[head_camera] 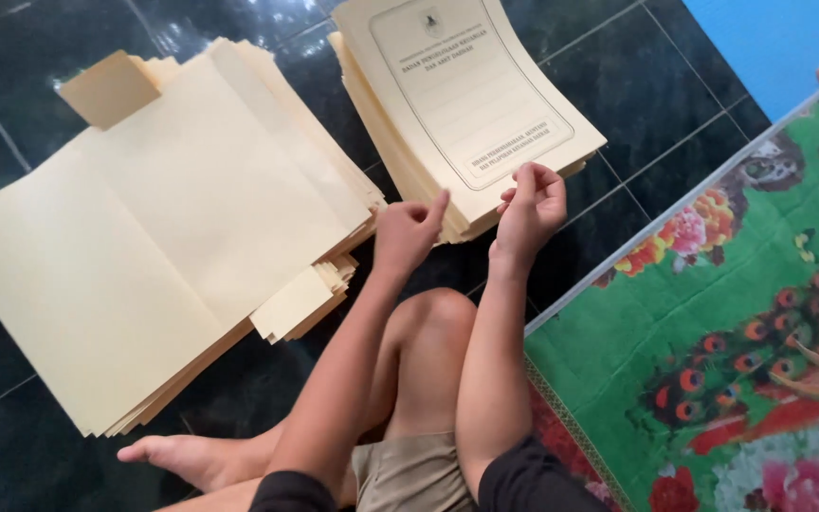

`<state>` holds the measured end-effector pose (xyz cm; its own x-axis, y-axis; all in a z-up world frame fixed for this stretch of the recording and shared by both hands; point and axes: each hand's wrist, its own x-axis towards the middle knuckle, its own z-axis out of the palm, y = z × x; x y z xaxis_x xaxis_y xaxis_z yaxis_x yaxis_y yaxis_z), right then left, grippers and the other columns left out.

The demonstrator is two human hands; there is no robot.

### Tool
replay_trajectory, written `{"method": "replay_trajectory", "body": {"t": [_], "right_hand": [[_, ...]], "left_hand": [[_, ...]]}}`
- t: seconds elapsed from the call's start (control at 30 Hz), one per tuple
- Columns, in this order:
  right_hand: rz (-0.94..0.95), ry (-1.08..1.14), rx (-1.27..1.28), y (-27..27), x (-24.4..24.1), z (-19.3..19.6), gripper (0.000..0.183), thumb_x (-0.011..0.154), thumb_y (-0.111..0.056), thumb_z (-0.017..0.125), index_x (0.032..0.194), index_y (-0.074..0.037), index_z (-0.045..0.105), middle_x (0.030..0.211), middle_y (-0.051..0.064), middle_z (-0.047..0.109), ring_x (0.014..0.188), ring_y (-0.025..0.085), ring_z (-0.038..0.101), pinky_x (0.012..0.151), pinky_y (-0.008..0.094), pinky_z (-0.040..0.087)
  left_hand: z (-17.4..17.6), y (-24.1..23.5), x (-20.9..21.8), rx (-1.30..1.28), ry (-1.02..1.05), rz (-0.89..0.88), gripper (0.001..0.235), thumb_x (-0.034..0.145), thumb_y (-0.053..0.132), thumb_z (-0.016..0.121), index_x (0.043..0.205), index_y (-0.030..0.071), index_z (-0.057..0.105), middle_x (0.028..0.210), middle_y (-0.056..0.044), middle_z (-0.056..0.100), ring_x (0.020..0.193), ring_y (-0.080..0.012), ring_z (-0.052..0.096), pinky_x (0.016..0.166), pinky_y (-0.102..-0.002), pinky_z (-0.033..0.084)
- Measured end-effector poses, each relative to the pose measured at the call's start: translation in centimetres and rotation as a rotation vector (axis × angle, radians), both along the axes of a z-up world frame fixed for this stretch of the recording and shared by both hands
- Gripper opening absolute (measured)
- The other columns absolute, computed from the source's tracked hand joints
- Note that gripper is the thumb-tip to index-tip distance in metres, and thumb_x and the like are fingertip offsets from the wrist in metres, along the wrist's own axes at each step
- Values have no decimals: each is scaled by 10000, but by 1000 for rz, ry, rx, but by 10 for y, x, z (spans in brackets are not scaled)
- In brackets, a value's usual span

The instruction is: Manually folding flaps on document covers and stacking them in an organized pile.

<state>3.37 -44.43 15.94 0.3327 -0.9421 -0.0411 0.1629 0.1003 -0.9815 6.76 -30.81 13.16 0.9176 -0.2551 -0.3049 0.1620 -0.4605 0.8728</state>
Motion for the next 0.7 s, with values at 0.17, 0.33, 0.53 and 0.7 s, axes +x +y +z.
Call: {"method": "replay_trajectory", "body": {"t": [0.17,0.33,0.53,0.7], "right_hand": [[-37,-31,-25,-2,10,-3,82,893,-99,678,958,-82,630,807,56,651,535,58,565,379,153,411],[6,-41,-61,9,17,-8,62,918,-84,666,957,-67,620,798,68,646,548,60,573,394,151,413],[92,-40,-229,28,25,-8,46,907,-88,704,924,-82,662,785,38,666,594,66,592,476,151,440],[110,-52,-151,46,15,7,42,888,-81,694,914,-83,662,793,45,679,618,55,607,490,143,460]], "left_hand": [[-22,-36,-3,-87,169,48,521,750,635,776,570,151,708,490,-23,649,535,-175,709,541,-284,582],[-32,-3,-4,-363,303,169,426,799,339,878,929,-17,682,793,-209,706,581,-214,736,479,-293,633],[-42,39,-13,-605,301,202,305,961,116,688,1227,-15,618,1002,-193,734,870,-231,766,764,-312,654],[-29,7,-11,-574,285,209,627,862,366,831,1245,-75,604,986,-277,722,823,-289,775,697,-377,677]]}}
